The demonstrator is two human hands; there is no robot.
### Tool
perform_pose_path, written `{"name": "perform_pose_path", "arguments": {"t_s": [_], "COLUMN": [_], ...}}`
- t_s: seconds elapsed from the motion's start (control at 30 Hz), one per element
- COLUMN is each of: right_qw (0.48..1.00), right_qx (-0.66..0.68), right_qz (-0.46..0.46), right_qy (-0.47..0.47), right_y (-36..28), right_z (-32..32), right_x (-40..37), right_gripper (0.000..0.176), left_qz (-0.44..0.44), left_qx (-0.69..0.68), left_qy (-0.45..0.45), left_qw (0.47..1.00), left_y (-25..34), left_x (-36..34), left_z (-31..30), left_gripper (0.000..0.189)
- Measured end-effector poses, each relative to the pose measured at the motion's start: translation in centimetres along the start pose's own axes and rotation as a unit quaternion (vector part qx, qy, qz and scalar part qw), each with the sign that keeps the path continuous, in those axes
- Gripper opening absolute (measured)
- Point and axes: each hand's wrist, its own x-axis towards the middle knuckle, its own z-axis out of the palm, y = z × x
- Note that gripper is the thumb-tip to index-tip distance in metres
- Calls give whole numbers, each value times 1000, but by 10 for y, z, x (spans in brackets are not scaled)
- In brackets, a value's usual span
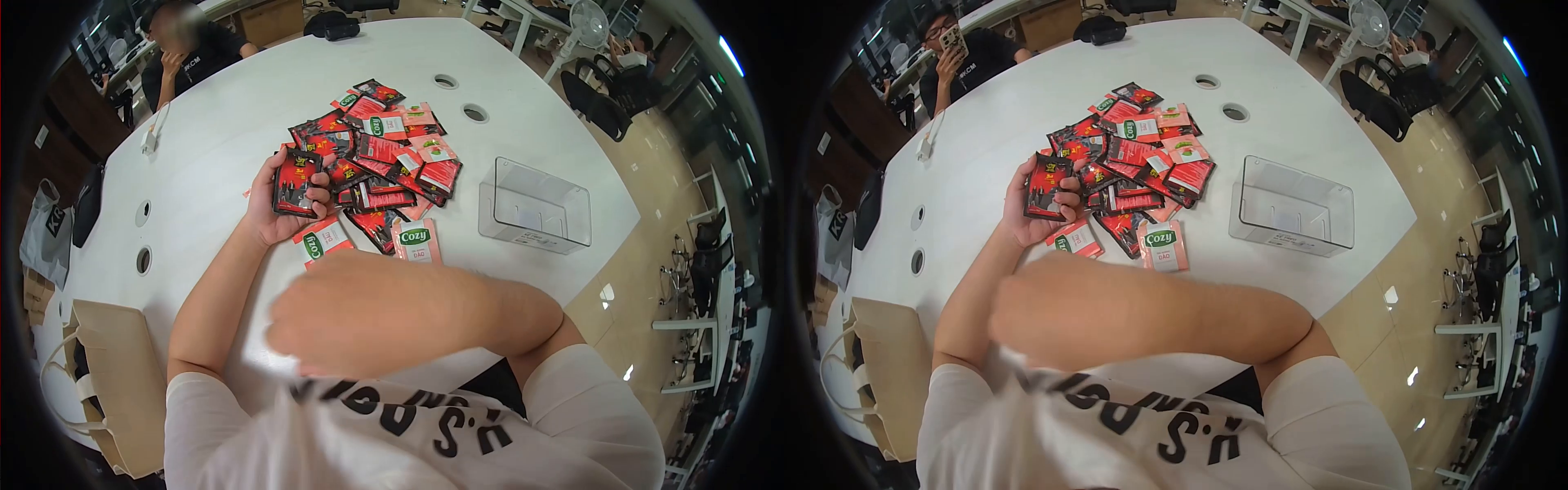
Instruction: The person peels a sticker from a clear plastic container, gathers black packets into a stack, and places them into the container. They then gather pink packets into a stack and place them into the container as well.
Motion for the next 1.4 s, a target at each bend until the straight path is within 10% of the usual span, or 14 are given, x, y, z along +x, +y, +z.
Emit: {"name": "perform_pose_path", "arguments": {"t_s": [0.07,0.27,0.7,0.93,1.03,1.4], "right_qw": [992,915,916,919,852,641], "right_qx": [19,-145,-249,-54,184,625], "right_qz": [84,377,312,244,389,301], "right_qy": [-89,23,21,306,298,328], "right_y": [17,114,188,171,148,160], "right_z": [-8,-43,31,-10,-32,25], "right_x": [-9,-6,14,6,8,33], "right_gripper": [18,28,20,12,14,26], "left_qz": [-6,6,61,141,207,272], "left_qx": [-4,-35,-38,11,54,285], "left_qy": [-15,-29,-1,-11,28,113], "left_qw": [1000,999,997,990,977,912], "left_y": [2,3,4,2,-2,-28], "left_x": [3,0,-2,0,3,-3], "left_z": [-5,-3,1,-6,-2,20], "left_gripper": [73,72,71,67,65,62]}}
